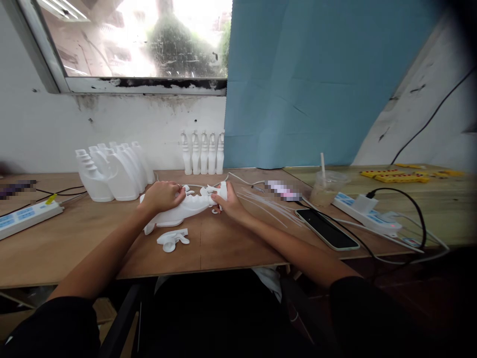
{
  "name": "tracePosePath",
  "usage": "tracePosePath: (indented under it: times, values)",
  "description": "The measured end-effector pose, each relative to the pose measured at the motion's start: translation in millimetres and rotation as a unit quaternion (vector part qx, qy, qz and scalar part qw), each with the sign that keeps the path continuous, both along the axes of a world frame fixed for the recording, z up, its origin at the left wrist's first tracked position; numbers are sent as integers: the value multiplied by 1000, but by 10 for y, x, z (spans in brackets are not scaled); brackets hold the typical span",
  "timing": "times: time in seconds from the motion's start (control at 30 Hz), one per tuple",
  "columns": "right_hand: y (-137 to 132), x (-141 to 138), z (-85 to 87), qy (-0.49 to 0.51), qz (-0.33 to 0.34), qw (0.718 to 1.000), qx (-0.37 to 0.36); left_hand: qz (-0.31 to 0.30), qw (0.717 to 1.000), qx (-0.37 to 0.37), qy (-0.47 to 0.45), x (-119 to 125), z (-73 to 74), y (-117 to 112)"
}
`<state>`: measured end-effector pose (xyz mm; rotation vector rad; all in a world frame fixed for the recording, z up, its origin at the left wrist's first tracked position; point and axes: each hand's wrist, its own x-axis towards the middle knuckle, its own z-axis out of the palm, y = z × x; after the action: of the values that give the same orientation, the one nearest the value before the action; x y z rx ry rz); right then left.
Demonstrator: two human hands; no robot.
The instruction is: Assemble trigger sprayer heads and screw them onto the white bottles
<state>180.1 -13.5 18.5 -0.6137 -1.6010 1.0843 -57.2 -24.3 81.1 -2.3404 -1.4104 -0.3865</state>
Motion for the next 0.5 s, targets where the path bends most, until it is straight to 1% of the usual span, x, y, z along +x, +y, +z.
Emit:
tracePosePath:
  times: [0.17, 0.27, 0.37, 0.5]
  values:
    - [-39, 35, 30, -5, 36, 999, 1, 2, 1000, 5, -1, -13, -13, 22]
    - [-50, 42, 47, -6, 22, 1000, -2, -2, 1000, -4, -9, -14, -11, 14]
    - [-22, 23, 22, 5, 5, 1000, -1, -2, 1000, -11, -14, 6, 4, -13]
    - [10, 1, -31, 23, 14, 1000, 6, -5, 1000, -12, -14, 14, 12, -22]
